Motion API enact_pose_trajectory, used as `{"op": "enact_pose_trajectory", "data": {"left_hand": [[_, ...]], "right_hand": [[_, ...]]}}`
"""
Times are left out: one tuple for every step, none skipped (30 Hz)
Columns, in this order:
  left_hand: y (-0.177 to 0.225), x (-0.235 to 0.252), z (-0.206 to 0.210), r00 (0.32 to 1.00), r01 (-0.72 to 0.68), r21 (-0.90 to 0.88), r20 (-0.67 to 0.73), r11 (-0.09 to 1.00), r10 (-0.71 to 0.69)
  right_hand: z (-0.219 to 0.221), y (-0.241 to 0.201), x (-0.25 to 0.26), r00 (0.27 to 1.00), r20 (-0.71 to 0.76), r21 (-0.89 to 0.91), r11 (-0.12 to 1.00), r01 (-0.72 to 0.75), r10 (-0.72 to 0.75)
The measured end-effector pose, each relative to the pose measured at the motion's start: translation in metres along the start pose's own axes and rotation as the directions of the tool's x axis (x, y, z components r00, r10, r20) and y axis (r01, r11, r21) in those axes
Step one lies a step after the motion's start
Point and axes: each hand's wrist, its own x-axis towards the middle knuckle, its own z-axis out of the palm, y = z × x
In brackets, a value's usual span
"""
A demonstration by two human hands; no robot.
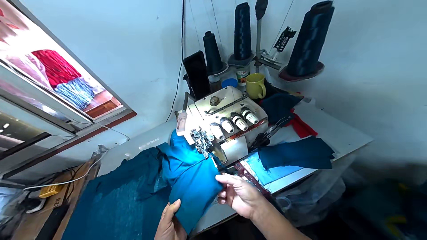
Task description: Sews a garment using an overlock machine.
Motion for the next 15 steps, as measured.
{"op": "enact_pose_trajectory", "data": {"left_hand": [[0.001,0.000,0.000,1.000,0.005,0.002,-0.003,1.000,-0.005],[0.003,-0.001,0.000,1.000,0.009,0.009,-0.013,1.000,-0.009],[0.004,-0.002,0.001,1.000,0.013,0.022,-0.025,1.000,-0.013],[0.005,-0.001,0.001,0.999,0.016,0.027,-0.029,0.999,-0.015],[0.005,0.000,0.001,1.000,0.016,0.022,-0.027,1.000,-0.015],[0.005,0.001,-0.001,1.000,0.011,0.007,-0.020,1.000,-0.010],[0.005,0.003,-0.002,1.000,0.000,-0.001,-0.016,1.000,0.000],[0.004,0.004,-0.003,1.000,-0.013,0.001,-0.016,1.000,0.013],[0.003,0.004,-0.002,0.999,-0.025,0.010,-0.024,1.000,0.025],[0.002,0.005,-0.001,0.999,-0.032,0.018,-0.035,0.999,0.032],[0.000,0.005,-0.001,0.998,-0.036,0.020,-0.045,0.999,0.037],[-0.002,0.006,-0.001,0.998,-0.040,0.013,-0.053,0.999,0.041],[-0.004,0.007,-0.002,0.997,-0.044,0.002,-0.060,0.999,0.044],[-0.005,0.008,-0.003,0.997,-0.051,-0.008,-0.067,0.999,0.050],[-0.006,0.008,-0.002,0.996,-0.056,-0.013,-0.071,0.998,0.055]], "right_hand": [[0.000,-0.005,0.000,0.999,-0.010,0.005,0.999,-0.045,0.045],[0.001,-0.009,-0.001,0.998,-0.013,-0.001,0.998,-0.064,0.064],[0.003,-0.010,-0.003,0.998,-0.013,-0.010,0.998,-0.058,0.057],[0.004,-0.009,-0.004,1.000,-0.013,-0.023,1.000,-0.016,0.016],[0.004,-0.006,-0.005,0.997,-0.015,-0.050,0.996,0.070,-0.071],[0.003,-0.002,-0.005,0.979,-0.018,-0.111,0.973,0.200,-0.203],[0.001,0.003,-0.003,0.933,-0.011,-0.199,0.915,0.351,-0.360],[-0.003,0.008,-0.001,0.865,0.014,-0.289,0.826,0.484,-0.502],[-0.007,0.013,0.002,0.794,0.047,-0.368,0.729,0.578,-0.606],[-0.012,0.017,0.005,0.744,0.079,-0.424,0.653,0.628,-0.664],[-0.015,0.019,0.007,0.720,0.098,-0.450,0.615,0.648,-0.687],[-0.017,0.020,0.008,0.718,0.112,-0.458,0.605,0.651,-0.687],[-0.019,0.021,0.010,0.725,0.119,-0.454,0.612,0.647,-0.678],[-0.021,0.021,0.012,0.740,0.122,-0.448,0.628,0.636,-0.662],[-0.022,0.020,0.014,0.753,0.125,-0.433,0.647,0.627,-0.646]]}}
